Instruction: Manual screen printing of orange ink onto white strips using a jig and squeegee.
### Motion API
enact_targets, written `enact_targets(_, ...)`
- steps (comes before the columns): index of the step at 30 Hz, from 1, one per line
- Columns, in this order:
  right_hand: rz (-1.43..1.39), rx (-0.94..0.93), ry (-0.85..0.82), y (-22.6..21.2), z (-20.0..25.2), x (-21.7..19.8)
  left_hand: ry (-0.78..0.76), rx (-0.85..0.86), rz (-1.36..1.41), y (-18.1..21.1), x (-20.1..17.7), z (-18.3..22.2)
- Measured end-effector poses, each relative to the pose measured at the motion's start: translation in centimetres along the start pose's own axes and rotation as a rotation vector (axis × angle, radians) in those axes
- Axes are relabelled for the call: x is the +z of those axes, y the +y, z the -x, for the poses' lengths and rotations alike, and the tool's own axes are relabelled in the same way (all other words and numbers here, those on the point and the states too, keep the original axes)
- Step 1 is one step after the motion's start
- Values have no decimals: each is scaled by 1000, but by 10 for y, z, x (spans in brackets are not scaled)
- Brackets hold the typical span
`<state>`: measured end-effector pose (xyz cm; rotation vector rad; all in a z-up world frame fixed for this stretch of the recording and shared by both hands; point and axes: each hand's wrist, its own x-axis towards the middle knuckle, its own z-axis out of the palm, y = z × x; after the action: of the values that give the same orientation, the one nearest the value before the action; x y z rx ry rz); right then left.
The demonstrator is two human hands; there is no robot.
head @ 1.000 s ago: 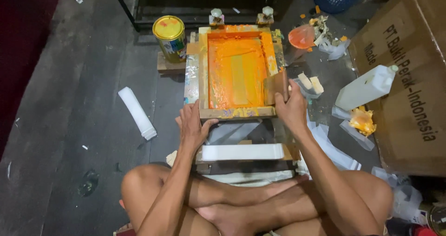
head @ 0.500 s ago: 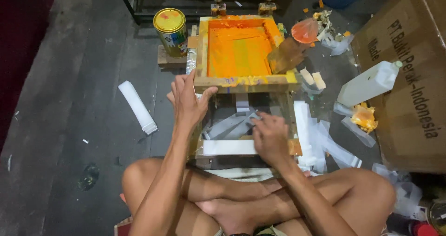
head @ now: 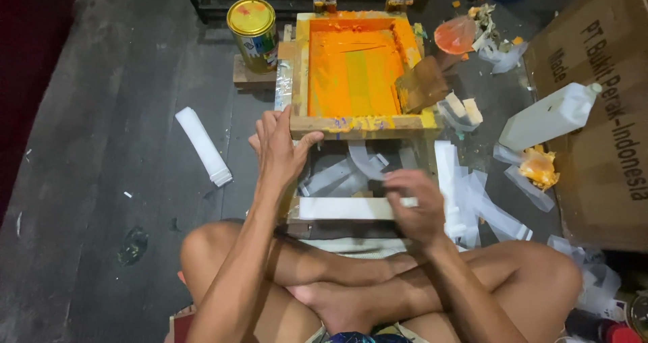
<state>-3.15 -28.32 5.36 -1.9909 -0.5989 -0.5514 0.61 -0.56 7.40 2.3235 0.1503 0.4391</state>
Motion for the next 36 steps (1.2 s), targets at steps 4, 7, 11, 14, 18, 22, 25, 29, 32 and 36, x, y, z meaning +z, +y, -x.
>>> enact_targets(4, -186, 86, 217, -15, -15, -25, -77, -34, -16, -14, 14, 21)
enact_targets(7, -178, 88, 222, -34, -30, -39, -95, -43, -29, -30, 32, 33)
enact_targets(11, -91, 122, 231, -51, -46, -40, -90, -32, -45, -31, 35, 39)
enact_targets(14, -140, 109, 231, -55, -60, -21, -82, -17, -30, -35, 35, 41)
enact_targets(18, -272, 81, 132, -72, -87, 31, -185, -112, 11, -99, 39, 34)
enact_targets(22, -370, 90, -13, -94, -120, 109, -26, -221, -48, -183, -7, 28)
enact_targets(25, -439, 76, -180, -99, -143, 188, 411, -199, 10, -256, -29, 28)
enact_targets(29, -422, 145, -315, -115, -172, 291, 477, -619, 109, -321, -15, 27)
enact_targets(32, -390, 97, -347, -128, -188, 342, 404, -823, 107, -364, 9, 26)
enact_targets(36, -348, -23, -336, -145, -192, 377, 422, -1013, 334, -364, 7, 24)
